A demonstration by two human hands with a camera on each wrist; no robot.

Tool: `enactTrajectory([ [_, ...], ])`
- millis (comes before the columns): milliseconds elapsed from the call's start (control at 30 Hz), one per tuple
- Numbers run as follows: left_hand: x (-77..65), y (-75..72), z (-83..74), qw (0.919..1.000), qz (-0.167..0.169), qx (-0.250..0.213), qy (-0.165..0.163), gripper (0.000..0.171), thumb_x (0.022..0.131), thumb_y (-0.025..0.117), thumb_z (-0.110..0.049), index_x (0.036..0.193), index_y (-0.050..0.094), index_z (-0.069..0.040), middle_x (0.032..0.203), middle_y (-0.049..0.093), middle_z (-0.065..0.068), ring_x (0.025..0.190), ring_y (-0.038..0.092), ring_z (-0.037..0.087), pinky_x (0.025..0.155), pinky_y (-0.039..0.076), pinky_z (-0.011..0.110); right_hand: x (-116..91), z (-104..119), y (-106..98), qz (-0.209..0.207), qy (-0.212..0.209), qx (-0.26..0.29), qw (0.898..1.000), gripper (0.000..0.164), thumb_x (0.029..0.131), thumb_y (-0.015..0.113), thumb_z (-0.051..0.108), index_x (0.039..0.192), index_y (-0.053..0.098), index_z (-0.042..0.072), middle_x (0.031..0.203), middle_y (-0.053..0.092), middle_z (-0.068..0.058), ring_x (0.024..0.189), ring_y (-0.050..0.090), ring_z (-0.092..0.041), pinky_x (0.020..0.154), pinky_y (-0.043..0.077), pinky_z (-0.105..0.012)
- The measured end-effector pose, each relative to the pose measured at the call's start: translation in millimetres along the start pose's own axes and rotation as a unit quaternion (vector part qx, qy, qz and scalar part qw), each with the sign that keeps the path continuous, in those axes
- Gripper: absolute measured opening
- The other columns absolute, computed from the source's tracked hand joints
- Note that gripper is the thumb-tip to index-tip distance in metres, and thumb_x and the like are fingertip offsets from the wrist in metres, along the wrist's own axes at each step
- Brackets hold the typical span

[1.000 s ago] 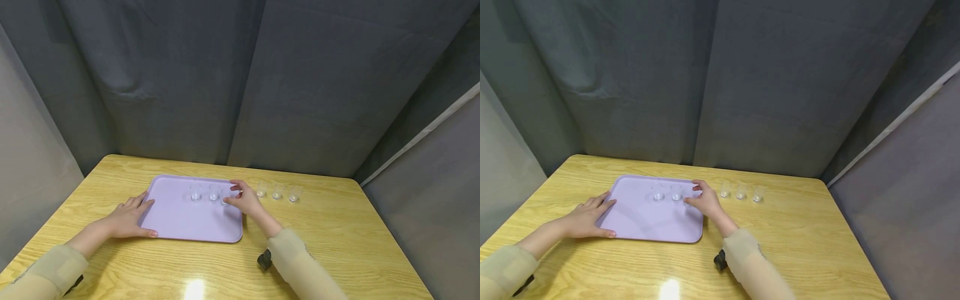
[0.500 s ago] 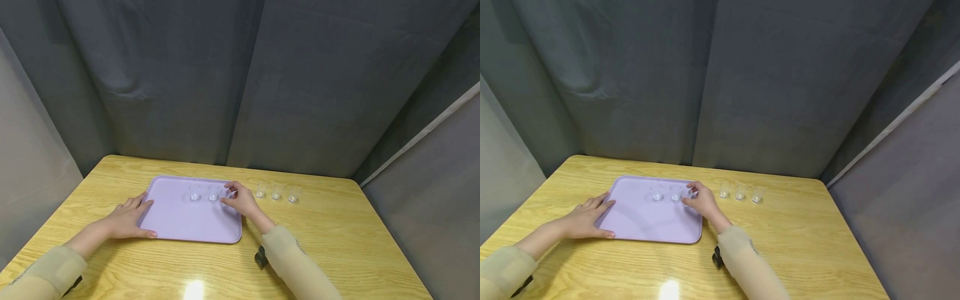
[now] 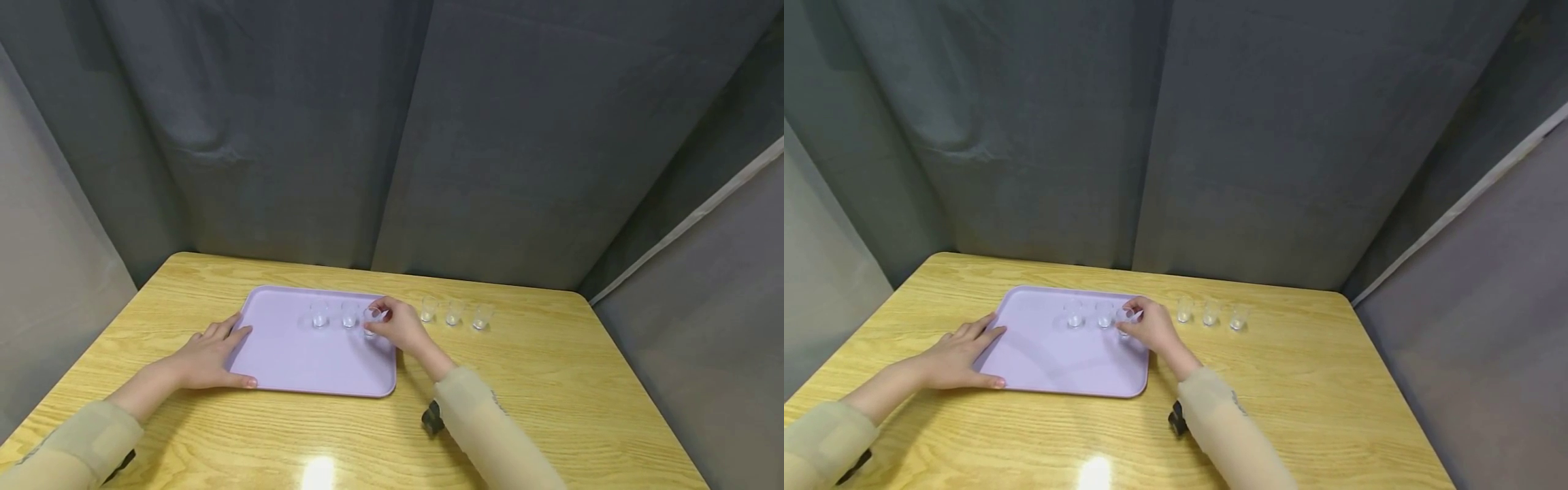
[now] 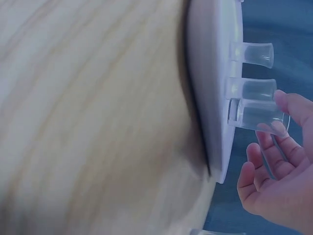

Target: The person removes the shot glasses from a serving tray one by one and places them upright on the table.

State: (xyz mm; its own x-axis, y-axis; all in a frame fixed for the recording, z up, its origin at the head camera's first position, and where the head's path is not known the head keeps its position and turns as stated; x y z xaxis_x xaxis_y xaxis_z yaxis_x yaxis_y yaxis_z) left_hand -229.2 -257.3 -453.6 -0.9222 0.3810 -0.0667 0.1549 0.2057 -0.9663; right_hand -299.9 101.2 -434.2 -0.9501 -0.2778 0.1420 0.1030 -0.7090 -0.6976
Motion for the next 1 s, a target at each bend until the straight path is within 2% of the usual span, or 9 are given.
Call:
enactTrajectory([
  [300,-1.1,-0.6,0.3,1.0,-0.001,-0.001,0.001,0.113,0.067,0.057,-0.08,0.145,0.032,-0.002,0.153,0.015,0.026,0.134,0.024,0.048,0.095,0.024,0.073,-7.1,15.9,-24.6,0.02,-0.002,-0.005,1.0,0.027,0.078,0.078,0.024,0.1,0.067,0.014,0.089,0.066,0.003,0.077,0.053,-0.013,0.062,0.045,-0.025],
  [667,-1.5,-1.5,-1.6,0.9999,-0.006,-0.009,0.005,0.111,0.068,0.061,-0.076,0.145,0.033,-0.001,0.152,0.016,0.027,0.133,0.024,0.049,0.094,0.023,0.074,-22.2,33.5,-59.1,0.031,-0.028,-0.012,0.999,0.028,0.079,0.076,0.025,0.102,0.067,0.013,0.093,0.066,0.001,0.081,0.056,-0.013,0.064,0.046,-0.026],
  [800,-0.7,1.0,-0.2,0.9998,-0.014,-0.013,0.01,0.11,0.067,0.061,-0.077,0.144,0.035,-0.001,0.152,0.017,0.028,0.132,0.025,0.05,0.093,0.023,0.074,-28.6,34.3,-73.3,0.034,-0.034,-0.012,0.999,0.029,0.08,0.075,0.025,0.105,0.066,0.012,0.095,0.066,0.001,0.083,0.056,-0.014,0.066,0.046,-0.027],
  [1000,1.1,4.1,3.0,0.9999,-0.009,-0.004,0.004,0.114,0.066,0.057,-0.081,0.145,0.033,-0.002,0.153,0.015,0.027,0.133,0.023,0.049,0.094,0.023,0.074,-38.2,31.3,-91.8,0.03,-0.051,-0.005,0.998,0.031,0.082,0.074,0.022,0.108,0.065,0.008,0.099,0.067,-0.007,0.084,0.057,-0.017,0.067,0.047,-0.03],
])
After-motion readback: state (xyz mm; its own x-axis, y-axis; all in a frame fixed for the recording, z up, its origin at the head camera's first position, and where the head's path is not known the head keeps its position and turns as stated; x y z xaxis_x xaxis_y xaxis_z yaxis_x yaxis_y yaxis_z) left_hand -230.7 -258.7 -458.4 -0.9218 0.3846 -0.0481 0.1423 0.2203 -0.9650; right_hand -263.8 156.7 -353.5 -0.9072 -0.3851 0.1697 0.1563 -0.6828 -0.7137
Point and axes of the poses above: each hand's wrist, its own x-axis towards the middle knuckle, its own y-axis out of the palm, z = x × y, the point moved 1 cm from there along x, towards the middle knuckle
